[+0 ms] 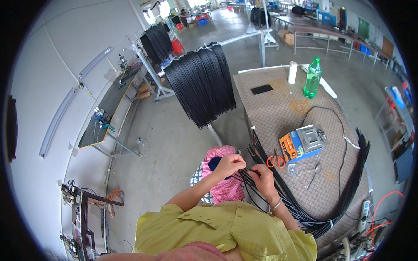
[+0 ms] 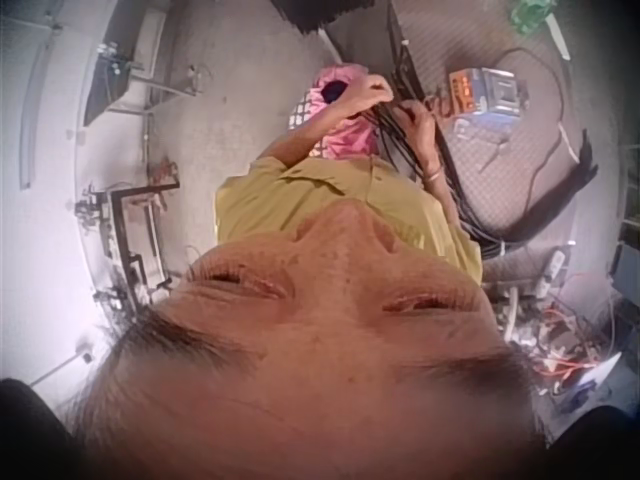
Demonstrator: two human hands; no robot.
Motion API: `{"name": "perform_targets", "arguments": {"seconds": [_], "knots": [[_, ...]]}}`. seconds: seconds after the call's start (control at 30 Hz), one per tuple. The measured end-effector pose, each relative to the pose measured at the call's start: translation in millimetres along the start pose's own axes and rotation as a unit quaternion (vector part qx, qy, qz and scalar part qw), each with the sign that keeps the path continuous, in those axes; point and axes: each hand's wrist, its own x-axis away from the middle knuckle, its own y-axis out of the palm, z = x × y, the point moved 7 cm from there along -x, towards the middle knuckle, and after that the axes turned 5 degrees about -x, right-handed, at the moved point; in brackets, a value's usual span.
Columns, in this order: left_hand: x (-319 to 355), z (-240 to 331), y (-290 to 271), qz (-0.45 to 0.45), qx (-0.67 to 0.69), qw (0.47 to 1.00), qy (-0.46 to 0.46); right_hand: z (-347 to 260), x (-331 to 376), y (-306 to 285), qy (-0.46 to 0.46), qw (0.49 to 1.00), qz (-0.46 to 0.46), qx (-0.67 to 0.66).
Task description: Stripping insulation from the ends of black electrical wires using manual tools and a wire stripping machine.
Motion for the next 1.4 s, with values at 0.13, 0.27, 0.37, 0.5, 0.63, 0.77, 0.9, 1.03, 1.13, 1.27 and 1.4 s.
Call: {"name": "perform_targets", "arguments": {"seconds": [0.13, 0.27, 0.37, 0.5, 0.63, 0.77, 0.9, 1.03, 1.13, 1.27, 1.4], "knots": [[0, 3, 2, -0.007, 0.06, 0.997, -0.052, -1, 1, -5, -0.053, 0.998, 0.028, 0.034], [1, -11, 17, -0.055, 0.313, 0.935, -0.157, 17, 3, -5, 0.001, 0.999, 0.025, -0.027], [0, -25, 28, -0.077, 0.428, 0.88, -0.193, 26, 4, 0, 0.079, 0.992, 0.01, -0.102], [-4, -25, 30, -0.047, 0.462, 0.871, -0.161, 40, 7, 5, 0.166, 0.962, -0.013, -0.216], [-10, -14, 37, 0.028, 0.474, 0.874, -0.105, 48, 10, 16, 0.25, 0.881, -0.065, -0.397], [-17, -11, 39, 0.075, 0.412, 0.905, -0.077, 49, 12, 15, 0.309, 0.817, -0.089, -0.479], [-20, 3, 27, 0.172, 0.176, 0.968, 0.049, 49, 13, 12, 0.322, 0.795, -0.099, -0.504], [-29, -16, 40, 0.084, 0.399, 0.907, -0.104, 50, 6, 7, 0.295, 0.825, -0.092, -0.473], [-31, -27, 44, 0.042, 0.575, 0.8, -0.166, 57, 6, 0, 0.279, 0.827, -0.029, -0.486], [-16, -13, 53, -0.065, 0.472, 0.861, -0.181, 57, 6, -1, 0.274, 0.829, -0.026, -0.488], [-16, -13, 49, -0.054, 0.396, 0.907, -0.133, 53, 7, 4, 0.298, 0.824, -0.048, -0.48]]}}
